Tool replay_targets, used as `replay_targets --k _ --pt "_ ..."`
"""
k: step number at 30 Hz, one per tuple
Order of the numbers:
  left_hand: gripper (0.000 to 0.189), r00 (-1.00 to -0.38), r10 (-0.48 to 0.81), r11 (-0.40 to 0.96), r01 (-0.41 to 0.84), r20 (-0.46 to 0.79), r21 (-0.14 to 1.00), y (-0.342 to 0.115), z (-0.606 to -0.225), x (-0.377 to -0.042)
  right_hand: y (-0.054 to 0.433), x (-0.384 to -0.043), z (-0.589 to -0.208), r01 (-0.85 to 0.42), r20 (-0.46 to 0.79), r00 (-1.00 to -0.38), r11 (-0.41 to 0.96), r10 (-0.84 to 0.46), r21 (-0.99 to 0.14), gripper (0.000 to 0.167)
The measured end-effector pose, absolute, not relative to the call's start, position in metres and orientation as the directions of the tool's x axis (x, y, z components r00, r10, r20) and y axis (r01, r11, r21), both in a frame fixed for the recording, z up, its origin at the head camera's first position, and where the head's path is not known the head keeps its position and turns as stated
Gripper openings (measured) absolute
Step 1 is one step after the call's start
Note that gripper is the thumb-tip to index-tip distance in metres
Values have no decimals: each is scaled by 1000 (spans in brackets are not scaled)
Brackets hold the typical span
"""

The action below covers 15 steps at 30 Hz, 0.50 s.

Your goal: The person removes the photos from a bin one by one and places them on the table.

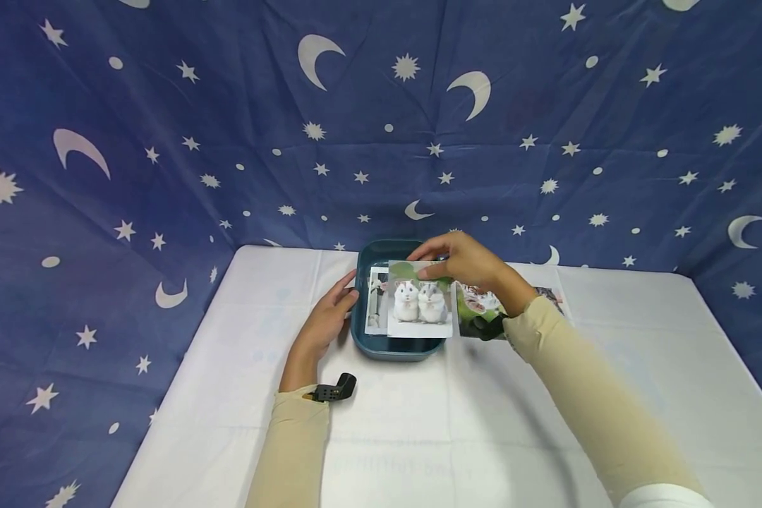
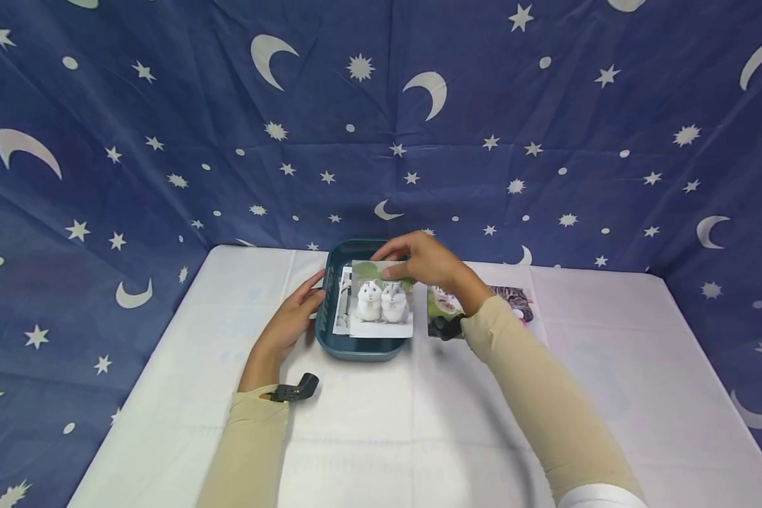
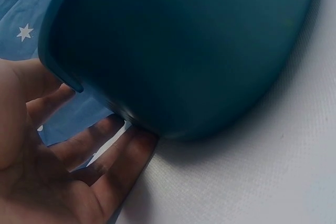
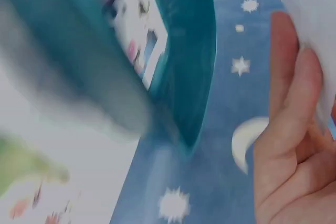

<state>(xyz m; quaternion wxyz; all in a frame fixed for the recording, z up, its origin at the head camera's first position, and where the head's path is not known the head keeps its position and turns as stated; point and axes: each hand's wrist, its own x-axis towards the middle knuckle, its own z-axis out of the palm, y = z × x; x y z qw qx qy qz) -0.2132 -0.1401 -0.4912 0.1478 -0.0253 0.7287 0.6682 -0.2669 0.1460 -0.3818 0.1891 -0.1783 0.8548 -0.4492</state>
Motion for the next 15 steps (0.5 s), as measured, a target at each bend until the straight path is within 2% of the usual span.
replay_targets --k 9,15 --pt "47 -953 161 90 -246 -258 965 -139 -492 -213 253 -247 -388 -31 -151 -958 611 -244 -791 36" --pt "47 -951 165 94 -249 -261 964 -140 -492 -213 320 -232 -403 54 -178 -976 647 -128 -761 49"
